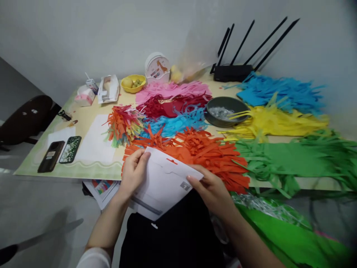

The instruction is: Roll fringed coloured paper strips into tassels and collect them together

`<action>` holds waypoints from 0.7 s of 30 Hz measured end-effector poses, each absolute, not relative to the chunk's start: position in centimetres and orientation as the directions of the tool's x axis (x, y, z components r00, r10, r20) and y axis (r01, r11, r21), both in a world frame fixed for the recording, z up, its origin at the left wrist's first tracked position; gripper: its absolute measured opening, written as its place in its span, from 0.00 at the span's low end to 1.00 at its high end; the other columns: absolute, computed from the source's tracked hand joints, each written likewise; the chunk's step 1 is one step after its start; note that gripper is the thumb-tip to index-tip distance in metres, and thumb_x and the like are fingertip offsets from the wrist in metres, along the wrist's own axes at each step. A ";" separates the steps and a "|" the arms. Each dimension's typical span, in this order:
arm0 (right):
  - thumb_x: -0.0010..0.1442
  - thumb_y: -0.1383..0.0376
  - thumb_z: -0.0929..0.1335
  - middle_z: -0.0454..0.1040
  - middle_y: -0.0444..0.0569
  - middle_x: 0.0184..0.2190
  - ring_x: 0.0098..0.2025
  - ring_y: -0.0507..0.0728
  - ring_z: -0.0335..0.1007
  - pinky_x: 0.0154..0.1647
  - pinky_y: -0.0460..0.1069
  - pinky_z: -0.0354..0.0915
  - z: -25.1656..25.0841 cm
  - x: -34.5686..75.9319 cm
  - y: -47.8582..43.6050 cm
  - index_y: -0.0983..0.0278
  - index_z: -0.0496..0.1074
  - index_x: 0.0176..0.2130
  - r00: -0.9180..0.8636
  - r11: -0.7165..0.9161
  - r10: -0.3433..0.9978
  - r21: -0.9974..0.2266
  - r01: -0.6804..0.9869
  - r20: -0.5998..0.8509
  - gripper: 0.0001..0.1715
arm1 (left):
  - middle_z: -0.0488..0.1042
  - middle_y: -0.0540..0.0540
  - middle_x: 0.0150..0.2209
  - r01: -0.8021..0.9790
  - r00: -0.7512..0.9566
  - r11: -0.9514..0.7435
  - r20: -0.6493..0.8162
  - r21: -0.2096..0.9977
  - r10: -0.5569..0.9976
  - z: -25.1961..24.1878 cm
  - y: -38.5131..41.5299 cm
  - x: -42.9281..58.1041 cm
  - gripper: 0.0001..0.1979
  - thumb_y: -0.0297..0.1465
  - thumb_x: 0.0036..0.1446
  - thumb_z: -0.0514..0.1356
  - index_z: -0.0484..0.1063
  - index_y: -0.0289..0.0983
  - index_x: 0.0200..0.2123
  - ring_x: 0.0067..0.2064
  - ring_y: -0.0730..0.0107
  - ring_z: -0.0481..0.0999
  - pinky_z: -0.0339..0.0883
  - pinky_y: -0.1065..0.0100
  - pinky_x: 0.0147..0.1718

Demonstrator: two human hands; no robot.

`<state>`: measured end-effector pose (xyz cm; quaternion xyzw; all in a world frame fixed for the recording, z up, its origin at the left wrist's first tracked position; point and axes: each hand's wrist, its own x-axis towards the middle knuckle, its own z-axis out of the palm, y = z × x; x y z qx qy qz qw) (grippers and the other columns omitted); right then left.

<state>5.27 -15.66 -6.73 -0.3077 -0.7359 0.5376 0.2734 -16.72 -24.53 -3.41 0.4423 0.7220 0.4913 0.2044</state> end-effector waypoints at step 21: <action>0.65 0.57 0.65 0.78 0.48 0.37 0.36 0.57 0.74 0.35 0.48 0.67 -5.6 1.8 -14.9 0.64 0.73 0.46 -0.819 0.131 0.570 -0.977 0.171 -0.067 0.15 | 0.81 0.45 0.39 0.925 -0.261 0.237 0.042 0.297 0.964 0.2 -23.5 -16.4 0.23 0.44 0.72 0.41 0.72 0.39 0.47 0.40 0.60 0.81 0.63 0.67 0.35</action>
